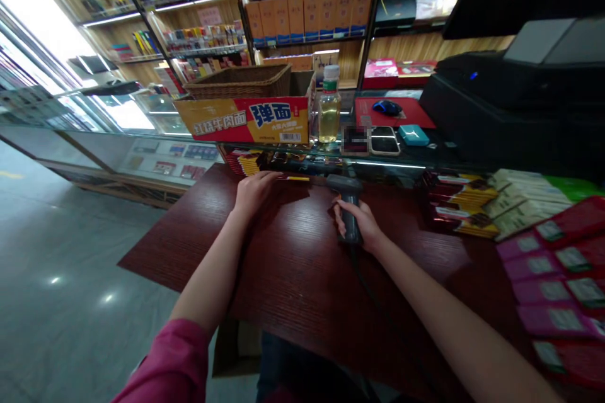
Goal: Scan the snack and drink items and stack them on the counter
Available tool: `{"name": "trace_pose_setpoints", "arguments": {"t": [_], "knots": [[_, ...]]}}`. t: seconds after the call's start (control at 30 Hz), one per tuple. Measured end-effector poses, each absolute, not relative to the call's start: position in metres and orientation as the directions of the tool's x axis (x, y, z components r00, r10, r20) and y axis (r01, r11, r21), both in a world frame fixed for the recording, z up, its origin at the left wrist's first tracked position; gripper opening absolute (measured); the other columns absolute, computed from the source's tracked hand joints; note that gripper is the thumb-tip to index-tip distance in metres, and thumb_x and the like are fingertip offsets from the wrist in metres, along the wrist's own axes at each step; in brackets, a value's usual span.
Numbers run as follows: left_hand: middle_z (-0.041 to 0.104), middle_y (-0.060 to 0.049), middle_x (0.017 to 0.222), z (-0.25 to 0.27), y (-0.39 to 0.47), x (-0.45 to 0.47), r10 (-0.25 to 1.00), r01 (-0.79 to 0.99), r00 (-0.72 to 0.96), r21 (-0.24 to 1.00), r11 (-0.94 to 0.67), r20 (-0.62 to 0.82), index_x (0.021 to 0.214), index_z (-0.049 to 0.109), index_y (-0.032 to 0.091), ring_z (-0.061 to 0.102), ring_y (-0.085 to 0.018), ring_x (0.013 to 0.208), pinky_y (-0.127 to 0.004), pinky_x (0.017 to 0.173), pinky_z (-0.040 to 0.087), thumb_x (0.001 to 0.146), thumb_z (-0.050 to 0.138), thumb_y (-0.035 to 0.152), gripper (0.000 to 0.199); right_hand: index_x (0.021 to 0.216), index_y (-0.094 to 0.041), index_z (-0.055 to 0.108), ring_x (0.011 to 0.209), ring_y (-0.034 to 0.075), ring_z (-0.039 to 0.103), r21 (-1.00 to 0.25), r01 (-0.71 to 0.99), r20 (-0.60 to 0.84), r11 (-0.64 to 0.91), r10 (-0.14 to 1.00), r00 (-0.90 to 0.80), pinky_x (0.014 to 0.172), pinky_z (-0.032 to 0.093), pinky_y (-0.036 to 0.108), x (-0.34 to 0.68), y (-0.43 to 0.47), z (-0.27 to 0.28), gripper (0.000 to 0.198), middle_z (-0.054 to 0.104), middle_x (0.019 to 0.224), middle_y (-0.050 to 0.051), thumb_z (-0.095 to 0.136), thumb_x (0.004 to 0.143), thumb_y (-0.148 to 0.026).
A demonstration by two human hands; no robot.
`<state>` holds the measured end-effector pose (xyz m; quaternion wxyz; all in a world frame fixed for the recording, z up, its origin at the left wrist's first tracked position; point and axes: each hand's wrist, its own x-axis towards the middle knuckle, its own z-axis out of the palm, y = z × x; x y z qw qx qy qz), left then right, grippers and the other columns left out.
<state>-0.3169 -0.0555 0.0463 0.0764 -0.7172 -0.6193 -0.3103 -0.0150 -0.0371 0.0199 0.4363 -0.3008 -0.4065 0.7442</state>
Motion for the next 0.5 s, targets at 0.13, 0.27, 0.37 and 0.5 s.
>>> {"name": "trace_pose_setpoints", "arguments": {"t": [0.13, 0.27, 0.37, 0.5], "knots": [[0.074, -0.002, 0.13, 0.054, -0.061, -0.344, 0.68, 0.909, -0.144, 0.368, -0.197, 0.719, 0.122, 0.072, 0.03, 0.068, -0.021, 0.124, -0.035, 0.107, 0.052, 0.103, 0.049, 0.029, 0.03, 0.089, -0.019, 0.06, 0.039, 0.009, 0.049, -0.87, -0.397, -0.11, -0.294, 0.898, -0.426, 0.032, 0.042, 0.021, -0.015, -0.038, 0.02, 0.044, 0.062, 0.064, -0.003, 0.089, 0.066, -0.044], [0.071, -0.004, 0.136, 0.049, -0.058, -0.375, 0.606, 0.897, -0.257, 0.42, -0.141, 0.753, 0.12, 0.071, 0.028, 0.064, -0.019, 0.13, -0.036, 0.111, 0.05, 0.104, 0.044, 0.028, 0.031, 0.09, -0.019, 0.061, 0.039, 0.009, 0.05, -0.874, -0.378, -0.127, -0.306, 0.894, -0.43, 0.033, 0.042, 0.021, -0.014, -0.038, 0.022, 0.045, 0.062, 0.064, -0.003, 0.089, 0.066, -0.044], [0.068, -0.006, 0.14, 0.04, -0.053, -0.396, 0.606, 0.904, -0.278, 0.417, -0.098, 0.745, 0.119, 0.07, 0.026, 0.06, -0.019, 0.135, -0.038, 0.113, 0.049, 0.102, 0.043, 0.024, 0.032, 0.088, -0.019, 0.062, 0.04, 0.009, 0.049, -0.874, -0.377, -0.131, -0.308, 0.895, -0.427, 0.033, 0.041, 0.021, -0.015, -0.04, 0.025, 0.046, 0.061, 0.064, -0.004, 0.091, 0.064, -0.045], [0.065, -0.008, 0.144, 0.031, -0.04, -0.415, 0.565, 0.923, -0.32, 0.385, 0.004, 0.76, 0.121, 0.072, 0.026, 0.056, -0.022, 0.14, -0.045, 0.114, 0.047, 0.098, 0.048, 0.02, 0.034, 0.089, -0.019, 0.062, 0.039, 0.009, 0.048, -0.891, -0.339, -0.144, -0.303, 0.894, -0.424, 0.033, 0.041, 0.022, -0.015, -0.041, 0.028, 0.044, 0.061, 0.063, -0.002, 0.089, 0.066, -0.046]]}}
